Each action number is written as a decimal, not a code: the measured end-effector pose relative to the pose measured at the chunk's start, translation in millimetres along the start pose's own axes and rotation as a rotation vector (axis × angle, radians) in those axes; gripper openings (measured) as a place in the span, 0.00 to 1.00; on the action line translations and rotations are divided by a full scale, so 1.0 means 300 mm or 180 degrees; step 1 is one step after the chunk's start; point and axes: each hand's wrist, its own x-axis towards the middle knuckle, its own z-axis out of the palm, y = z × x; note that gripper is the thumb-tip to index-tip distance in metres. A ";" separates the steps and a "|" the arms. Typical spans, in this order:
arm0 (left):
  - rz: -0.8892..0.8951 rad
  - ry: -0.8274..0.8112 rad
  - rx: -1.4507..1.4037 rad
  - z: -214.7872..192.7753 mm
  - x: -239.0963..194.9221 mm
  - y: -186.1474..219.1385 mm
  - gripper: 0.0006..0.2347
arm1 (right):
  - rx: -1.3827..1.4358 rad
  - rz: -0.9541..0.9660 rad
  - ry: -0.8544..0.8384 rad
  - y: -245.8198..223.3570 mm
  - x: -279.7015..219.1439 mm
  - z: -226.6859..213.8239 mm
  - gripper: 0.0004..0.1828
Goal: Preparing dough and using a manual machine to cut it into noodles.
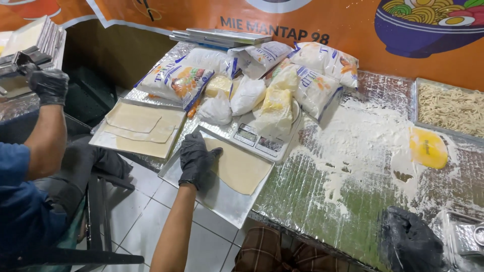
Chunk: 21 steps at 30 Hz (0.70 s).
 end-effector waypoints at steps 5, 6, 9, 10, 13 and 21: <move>-0.0475 -0.0089 -0.0872 -0.043 -0.017 0.004 0.28 | -0.1051 -0.0004 0.0411 -0.222 -0.081 0.026 0.17; -0.0515 -0.0026 -0.0994 -0.057 -0.013 0.010 0.27 | -0.1706 -0.0160 0.0684 -0.275 -0.097 0.035 0.16; -0.0110 0.0152 -0.1034 -0.030 -0.020 -0.026 0.18 | -0.1683 0.0562 0.0233 -0.458 -0.125 0.062 0.21; -0.0117 0.0152 -0.1030 -0.013 -0.011 -0.045 0.18 | -0.1683 0.0559 0.0225 -0.506 -0.145 0.104 0.21; 0.0132 -0.0096 -0.0845 -0.019 -0.012 -0.056 0.09 | -0.0788 -0.0083 0.0328 -0.582 -0.184 0.245 0.16; 0.1334 0.1068 -0.0556 -0.208 -0.114 0.139 0.08 | -0.1874 -0.0379 -0.1590 -0.830 -0.195 0.663 0.34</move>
